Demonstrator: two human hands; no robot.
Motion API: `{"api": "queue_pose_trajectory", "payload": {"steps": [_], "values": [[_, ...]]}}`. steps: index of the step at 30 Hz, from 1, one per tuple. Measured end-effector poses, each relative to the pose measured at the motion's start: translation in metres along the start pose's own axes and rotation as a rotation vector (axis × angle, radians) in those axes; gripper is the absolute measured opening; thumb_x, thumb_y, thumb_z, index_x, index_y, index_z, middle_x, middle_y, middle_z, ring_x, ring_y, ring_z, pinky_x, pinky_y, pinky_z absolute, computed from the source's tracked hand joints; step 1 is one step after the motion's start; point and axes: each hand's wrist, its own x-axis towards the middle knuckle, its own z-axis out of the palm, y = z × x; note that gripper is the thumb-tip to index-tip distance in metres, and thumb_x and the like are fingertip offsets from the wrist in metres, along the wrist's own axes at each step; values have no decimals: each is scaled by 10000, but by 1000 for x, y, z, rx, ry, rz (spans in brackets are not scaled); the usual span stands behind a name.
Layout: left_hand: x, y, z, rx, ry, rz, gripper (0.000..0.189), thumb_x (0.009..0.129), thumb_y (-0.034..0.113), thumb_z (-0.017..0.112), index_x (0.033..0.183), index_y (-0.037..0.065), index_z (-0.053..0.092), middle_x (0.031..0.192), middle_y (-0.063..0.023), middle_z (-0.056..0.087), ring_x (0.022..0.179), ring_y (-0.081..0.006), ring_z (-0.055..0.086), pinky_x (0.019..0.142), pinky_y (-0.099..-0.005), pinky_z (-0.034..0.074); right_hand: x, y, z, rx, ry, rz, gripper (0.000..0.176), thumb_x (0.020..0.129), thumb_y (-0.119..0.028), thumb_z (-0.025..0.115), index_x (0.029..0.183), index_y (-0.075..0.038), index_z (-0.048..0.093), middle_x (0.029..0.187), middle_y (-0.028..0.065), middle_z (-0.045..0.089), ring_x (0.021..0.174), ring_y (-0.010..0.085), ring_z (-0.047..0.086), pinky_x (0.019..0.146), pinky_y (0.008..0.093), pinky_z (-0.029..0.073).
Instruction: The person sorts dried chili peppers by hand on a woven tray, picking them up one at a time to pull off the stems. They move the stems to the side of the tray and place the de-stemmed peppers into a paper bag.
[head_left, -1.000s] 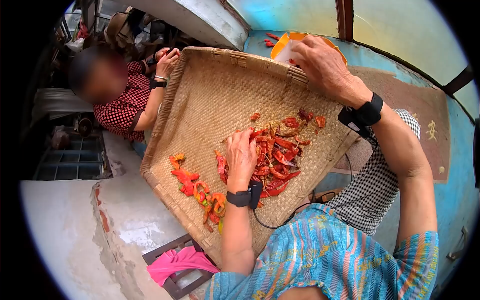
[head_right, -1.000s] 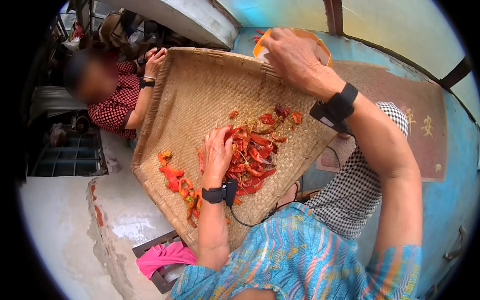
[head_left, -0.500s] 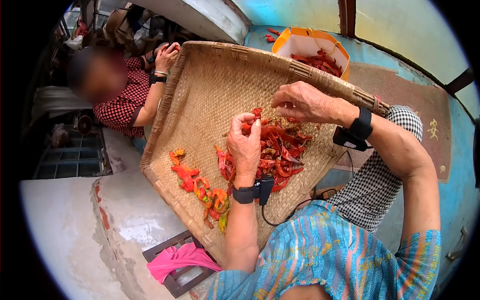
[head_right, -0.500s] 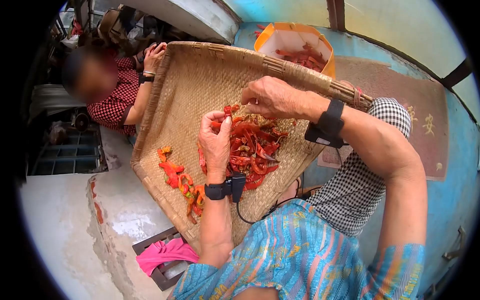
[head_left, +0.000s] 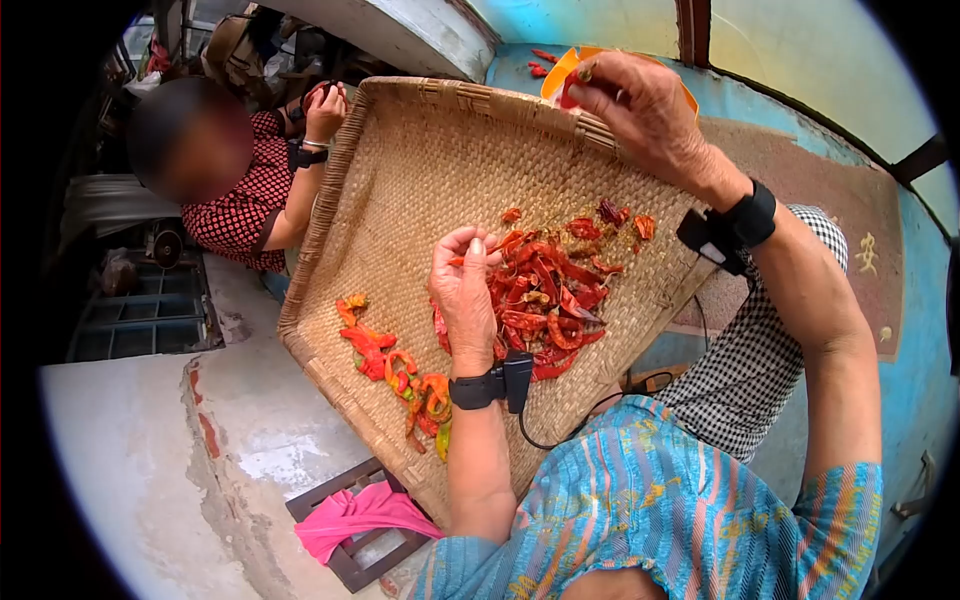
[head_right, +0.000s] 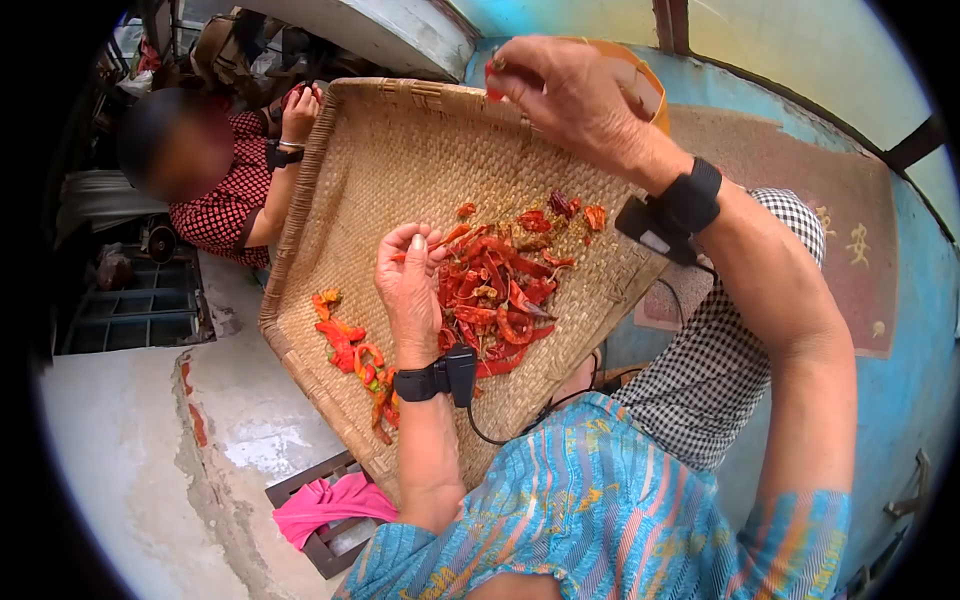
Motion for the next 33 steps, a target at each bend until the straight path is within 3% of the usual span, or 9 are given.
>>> {"api": "queue_pose_trajectory", "payload": {"steps": [3, 5, 9, 13, 19, 22, 25, 28, 33], "values": [[-3, 3, -3, -251, 45, -33, 151, 958, 97, 561, 1093, 32, 545, 1009, -93, 620, 914, -161, 639, 775, -264, 557, 2, 18, -11, -419, -96, 76, 167, 880, -161, 639, 988, -35, 634, 832, 115, 633, 712, 283, 632, 644, 379, 523], [-5, 8, -1, -242, 30, -16, 163, 956, 109, 569, 1099, 34, 544, 1009, -86, 622, 917, -155, 636, 765, -255, 554, -5, 20, -4, -571, -5, -87, 212, 876, -176, 641, 1039, -43, 618, 891, 118, 619, 735, 278, 630, 641, 373, 526], [-7, 21, 18, -208, 14, -14, 175, 953, 114, 573, 1108, 38, 540, 1007, -80, 622, 917, -155, 633, 760, -250, 550, -26, -39, 17, -28, -521, -25, 345, 902, -301, 625, 1126, -40, 597, 924, 97, 601, 799, 212, 618, 690, 348, 550], [-4, 27, 31, -270, -36, 2, 187, 955, 116, 571, 1120, 39, 530, 1008, -79, 622, 921, -157, 631, 772, -256, 547, -42, -56, 26, 149, -776, 35, 220, 884, -208, 613, 956, 0, 607, 882, 148, 625, 799, 316, 658, 654, 403, 535], [2, 20, 22, -52, 11, 78, 229, 960, 138, 565, 1164, 37, 539, 1009, -83, 623, 925, -175, 630, 763, -279, 546, -31, -47, 16, -56, -623, -35, 161, 899, -167, 570, 834, -20, 572, 797, 108, 616, 689, 254, 649, 587, 384, 532], [7, 7, 4, 917, -124, 194, 238, 897, 38, 545, 1126, 7, 599, 1087, -147, 608, 981, -288, 596, 803, -395, 504, -11, -22, 6, -374, -358, -121, 128, 916, -144, 549, 839, -41, 558, 756, 85, 597, 637, 190, 629, 493, 317, 517], [7, -16, 0, 1304, -248, 446, 261, 873, 18, 542, 1127, 3, 600, 1059, -154, 605, 998, -333, 557, 822, -420, 485, 0, 12, -6, -645, -116, -115, 101, 886, -104, 571, 815, -34, 557, 800, 104, 601, 751, 220, 626, 609, 319, 532], [8, -27, 0, 1390, -247, 414, 226, 859, 21, 559, 1079, 11, 610, 1007, -143, 605, 980, -337, 540, 827, -429, 466, 3, 20, -4, -636, 22, -245, 99, 875, -92, 569, 797, -35, 546, 797, 101, 589, 786, 223, 611, 646, 327, 525], [6, -18, 0, 1308, -192, 372, 162, 850, 36, 579, 1009, 23, 607, 963, -133, 607, 963, -317, 545, 821, -432, 462, -22, -14, 13, -256, -367, -131, 111, 882, -88, 548, 796, -21, 525, 749, 93, 559, 690, 247, 608, 596, 375, 518]]}}
